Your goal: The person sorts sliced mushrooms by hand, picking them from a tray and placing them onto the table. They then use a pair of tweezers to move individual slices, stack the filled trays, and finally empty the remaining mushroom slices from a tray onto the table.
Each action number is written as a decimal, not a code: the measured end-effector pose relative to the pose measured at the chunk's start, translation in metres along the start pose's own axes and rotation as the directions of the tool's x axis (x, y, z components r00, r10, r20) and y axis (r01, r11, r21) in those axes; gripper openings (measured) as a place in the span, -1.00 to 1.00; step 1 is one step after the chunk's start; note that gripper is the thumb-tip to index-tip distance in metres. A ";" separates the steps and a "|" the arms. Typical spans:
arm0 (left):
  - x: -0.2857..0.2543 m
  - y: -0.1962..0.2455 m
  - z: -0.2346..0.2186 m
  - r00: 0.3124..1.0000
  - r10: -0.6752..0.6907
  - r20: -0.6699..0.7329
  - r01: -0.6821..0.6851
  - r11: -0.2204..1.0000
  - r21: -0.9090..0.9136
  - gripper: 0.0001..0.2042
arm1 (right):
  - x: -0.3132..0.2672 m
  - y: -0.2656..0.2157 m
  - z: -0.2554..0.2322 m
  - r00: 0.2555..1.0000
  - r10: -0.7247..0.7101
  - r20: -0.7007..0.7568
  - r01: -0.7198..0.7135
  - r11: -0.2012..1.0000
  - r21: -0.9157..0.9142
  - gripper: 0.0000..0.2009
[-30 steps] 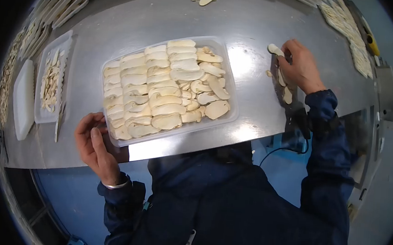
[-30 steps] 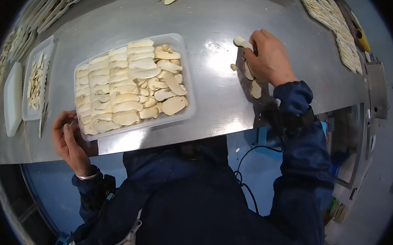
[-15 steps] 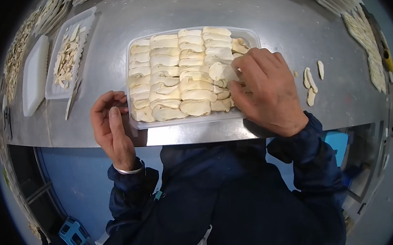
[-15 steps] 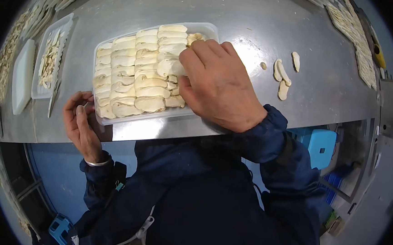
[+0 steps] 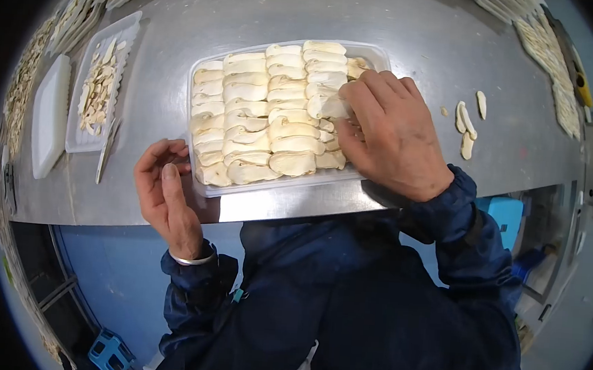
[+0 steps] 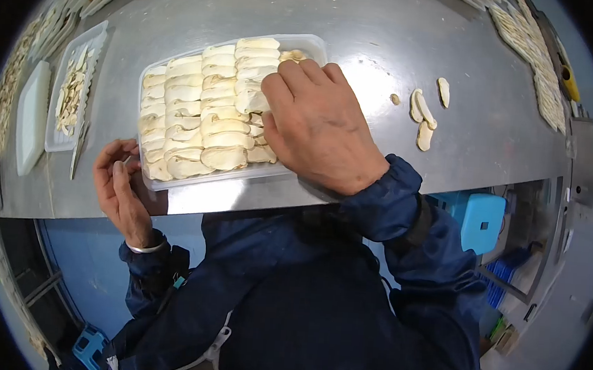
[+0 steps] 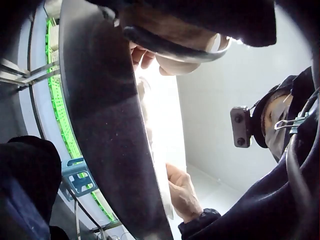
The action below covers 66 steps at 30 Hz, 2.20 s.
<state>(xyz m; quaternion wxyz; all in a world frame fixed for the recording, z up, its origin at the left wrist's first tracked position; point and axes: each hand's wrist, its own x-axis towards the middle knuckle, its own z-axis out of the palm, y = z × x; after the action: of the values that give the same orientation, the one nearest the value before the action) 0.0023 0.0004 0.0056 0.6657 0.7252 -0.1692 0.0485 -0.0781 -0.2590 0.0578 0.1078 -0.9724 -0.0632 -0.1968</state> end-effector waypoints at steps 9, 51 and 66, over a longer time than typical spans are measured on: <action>-0.001 -0.003 -0.002 1.000 -0.018 0.011 0.018 1.000 0.004 -0.71 | -0.065 0.075 -0.065 0.876 0.447 -0.180 -0.471 0.874 -0.122 -0.90; 0.000 -0.006 -0.003 1.000 -0.015 0.010 0.014 1.000 0.028 -0.72 | -0.103 0.103 -0.060 0.914 0.406 -0.012 -0.403 0.903 -0.149 -0.84; -0.001 -0.005 -0.002 1.000 -0.028 0.007 0.028 0.999 0.036 -0.72 | -0.100 0.064 -0.052 0.903 0.430 0.000 -0.427 0.896 -0.123 -0.84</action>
<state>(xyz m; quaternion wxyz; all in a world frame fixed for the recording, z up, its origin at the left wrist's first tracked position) 0.0034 0.0028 0.0012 0.6525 0.7396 -0.1603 0.0395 -0.1783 -0.3412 0.0527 0.0891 -0.9697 0.1628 -0.1587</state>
